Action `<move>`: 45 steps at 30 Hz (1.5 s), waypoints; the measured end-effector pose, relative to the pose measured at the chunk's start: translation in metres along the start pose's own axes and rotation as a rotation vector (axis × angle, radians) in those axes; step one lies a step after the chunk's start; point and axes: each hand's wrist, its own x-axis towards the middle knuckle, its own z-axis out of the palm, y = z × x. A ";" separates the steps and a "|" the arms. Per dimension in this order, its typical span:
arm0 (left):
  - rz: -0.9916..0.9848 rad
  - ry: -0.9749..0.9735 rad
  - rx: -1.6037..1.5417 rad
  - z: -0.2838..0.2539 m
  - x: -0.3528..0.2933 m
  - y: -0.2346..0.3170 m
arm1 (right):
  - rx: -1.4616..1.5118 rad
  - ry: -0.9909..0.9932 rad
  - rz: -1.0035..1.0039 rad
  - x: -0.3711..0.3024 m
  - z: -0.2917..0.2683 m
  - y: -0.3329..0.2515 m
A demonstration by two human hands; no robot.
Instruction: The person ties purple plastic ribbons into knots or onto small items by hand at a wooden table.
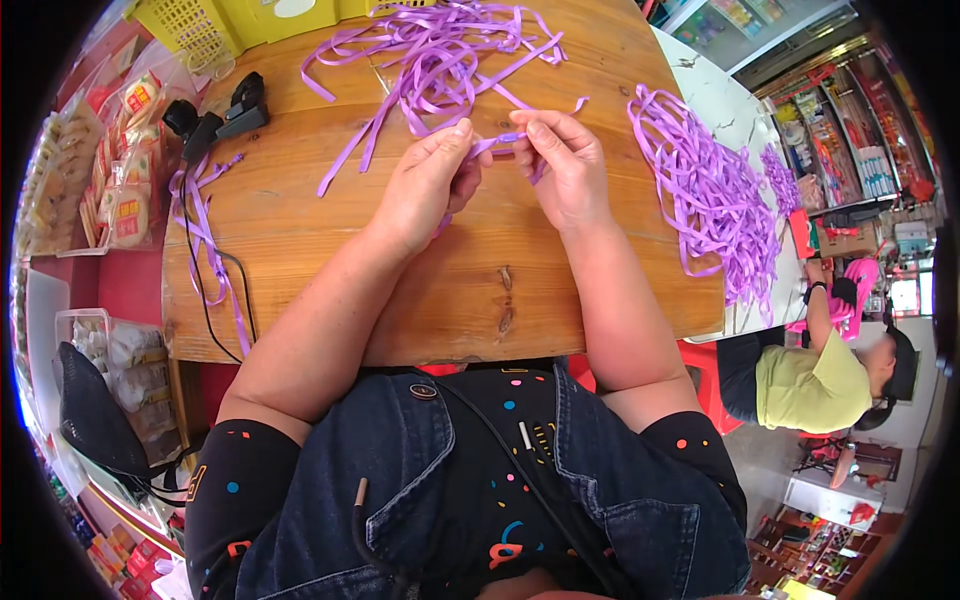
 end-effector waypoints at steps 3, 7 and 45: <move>-0.009 0.015 -0.029 -0.003 0.003 -0.002 | 0.072 -0.010 0.028 0.002 -0.002 -0.002; 0.045 0.088 0.001 -0.004 0.006 -0.001 | 0.091 -0.039 -0.006 0.005 -0.011 -0.003; 0.138 0.451 -0.162 -0.041 0.022 0.000 | -0.212 -0.263 0.228 0.006 -0.017 -0.019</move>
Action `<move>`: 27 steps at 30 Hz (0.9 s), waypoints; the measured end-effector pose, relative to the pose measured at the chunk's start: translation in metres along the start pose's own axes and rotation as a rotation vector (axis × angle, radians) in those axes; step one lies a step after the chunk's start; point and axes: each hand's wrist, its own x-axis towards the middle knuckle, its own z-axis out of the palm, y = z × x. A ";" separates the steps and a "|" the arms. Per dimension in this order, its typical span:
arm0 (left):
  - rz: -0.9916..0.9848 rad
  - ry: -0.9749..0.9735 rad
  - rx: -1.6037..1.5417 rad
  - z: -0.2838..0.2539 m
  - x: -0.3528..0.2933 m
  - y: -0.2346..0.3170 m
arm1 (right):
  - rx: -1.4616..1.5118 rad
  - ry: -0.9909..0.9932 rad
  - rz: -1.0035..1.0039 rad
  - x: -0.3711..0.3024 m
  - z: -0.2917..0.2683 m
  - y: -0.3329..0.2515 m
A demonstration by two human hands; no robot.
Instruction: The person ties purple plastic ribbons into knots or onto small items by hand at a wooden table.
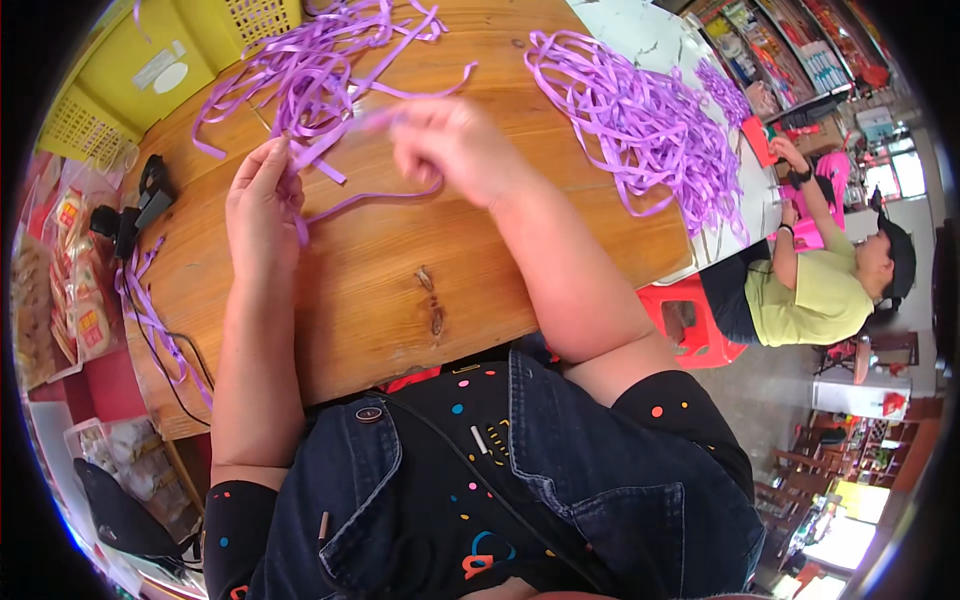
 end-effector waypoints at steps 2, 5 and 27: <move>0.061 0.021 0.057 0.011 -0.006 -0.001 | 0.157 0.568 -0.312 0.006 -0.045 -0.006; 0.208 0.077 0.157 0.022 -0.011 -0.002 | 0.171 1.037 -0.684 -0.012 -0.095 -0.027; 0.233 -0.458 0.861 0.018 -0.027 -0.029 | -1.311 0.696 -0.575 0.034 -0.042 0.049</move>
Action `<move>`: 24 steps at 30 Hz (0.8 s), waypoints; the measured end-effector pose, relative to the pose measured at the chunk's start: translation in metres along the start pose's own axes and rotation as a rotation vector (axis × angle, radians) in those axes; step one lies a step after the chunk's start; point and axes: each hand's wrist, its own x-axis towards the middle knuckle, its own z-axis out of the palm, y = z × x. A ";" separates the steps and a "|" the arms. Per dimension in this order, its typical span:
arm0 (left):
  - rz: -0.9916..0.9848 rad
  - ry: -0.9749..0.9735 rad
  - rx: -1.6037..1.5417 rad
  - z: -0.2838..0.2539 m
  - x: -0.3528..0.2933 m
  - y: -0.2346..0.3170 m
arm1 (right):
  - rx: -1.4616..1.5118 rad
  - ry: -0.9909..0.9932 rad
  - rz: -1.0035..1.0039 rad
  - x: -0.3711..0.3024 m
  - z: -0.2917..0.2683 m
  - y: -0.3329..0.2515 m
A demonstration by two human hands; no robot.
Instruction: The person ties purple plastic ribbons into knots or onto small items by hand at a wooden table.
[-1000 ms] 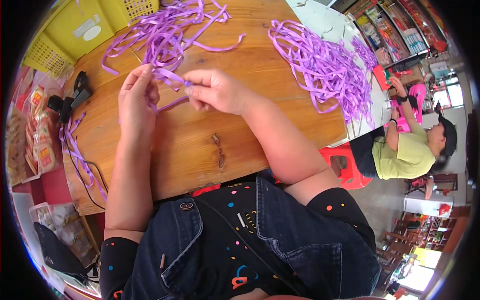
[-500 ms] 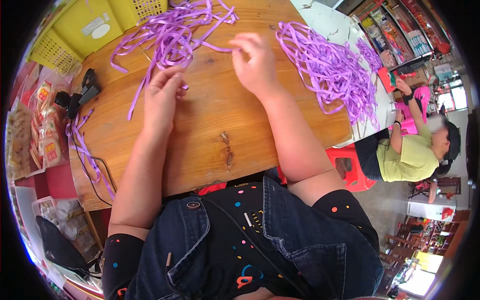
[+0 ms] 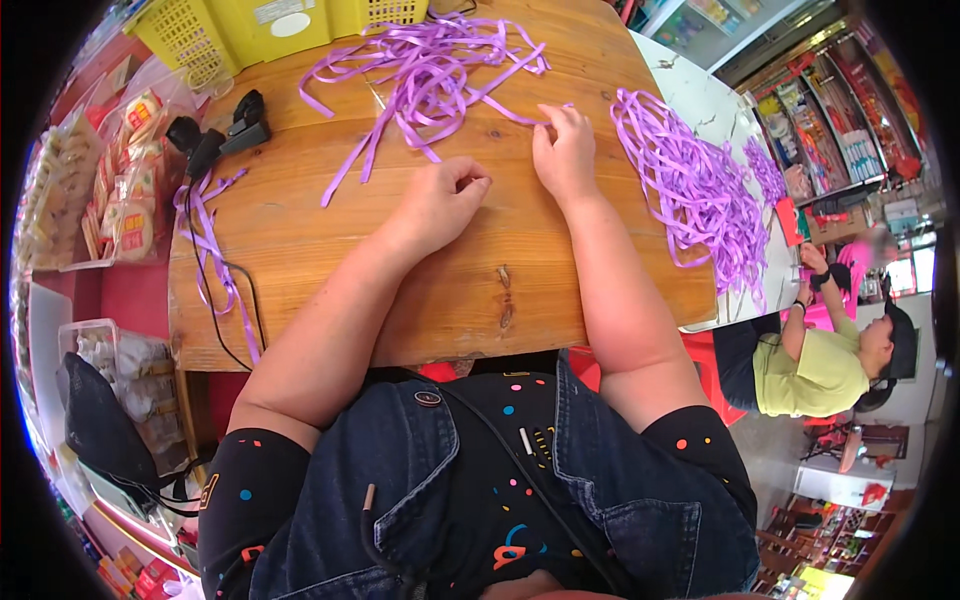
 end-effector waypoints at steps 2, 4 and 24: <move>0.012 0.004 0.034 0.000 -0.001 0.003 | 0.062 -0.044 -0.041 0.000 0.002 -0.019; 0.004 -0.027 0.018 -0.001 -0.003 0.013 | 0.133 -0.081 -0.112 0.003 0.010 -0.035; -0.006 0.054 -0.359 -0.004 0.001 0.008 | 1.018 0.166 0.563 0.004 -0.027 -0.023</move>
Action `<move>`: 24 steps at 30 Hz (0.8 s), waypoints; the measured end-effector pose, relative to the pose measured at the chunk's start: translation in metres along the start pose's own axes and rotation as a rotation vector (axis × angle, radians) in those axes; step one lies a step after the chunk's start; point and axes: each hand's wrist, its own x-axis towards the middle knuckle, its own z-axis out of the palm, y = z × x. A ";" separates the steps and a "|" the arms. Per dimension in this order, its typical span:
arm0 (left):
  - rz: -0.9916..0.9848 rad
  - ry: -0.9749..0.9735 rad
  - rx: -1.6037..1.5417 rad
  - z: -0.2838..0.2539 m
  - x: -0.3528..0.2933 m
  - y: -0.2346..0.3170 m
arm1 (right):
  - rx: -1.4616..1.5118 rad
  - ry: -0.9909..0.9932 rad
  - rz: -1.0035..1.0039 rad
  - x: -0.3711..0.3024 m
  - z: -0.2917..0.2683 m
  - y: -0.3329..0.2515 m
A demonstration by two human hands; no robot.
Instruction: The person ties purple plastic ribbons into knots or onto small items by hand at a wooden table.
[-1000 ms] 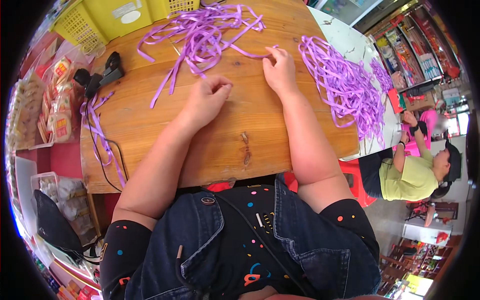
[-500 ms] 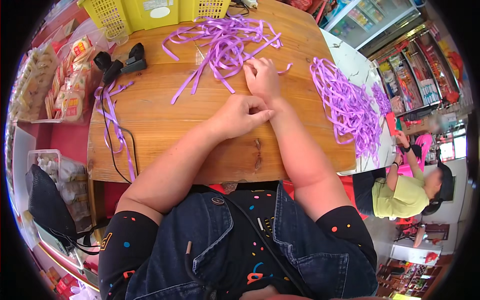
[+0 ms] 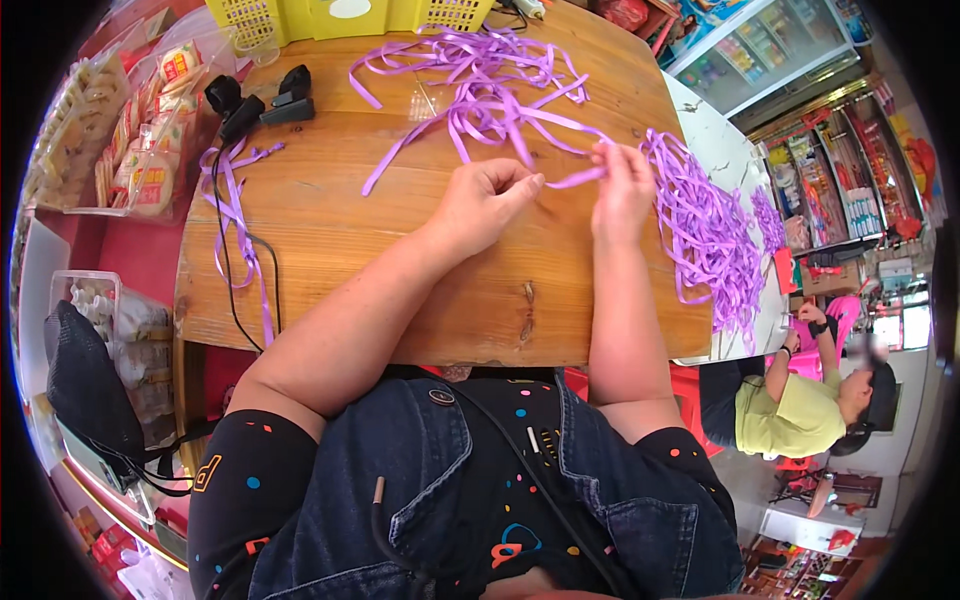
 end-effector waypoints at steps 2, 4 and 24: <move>-0.002 -0.004 0.016 0.001 -0.001 0.000 | 0.149 0.080 0.014 0.001 -0.012 -0.010; -0.002 -0.012 0.036 0.002 -0.002 0.000 | 0.295 0.120 0.095 0.005 -0.018 -0.016; -0.244 -0.051 -0.616 -0.008 0.002 0.013 | 0.239 -0.746 0.408 -0.028 0.014 -0.035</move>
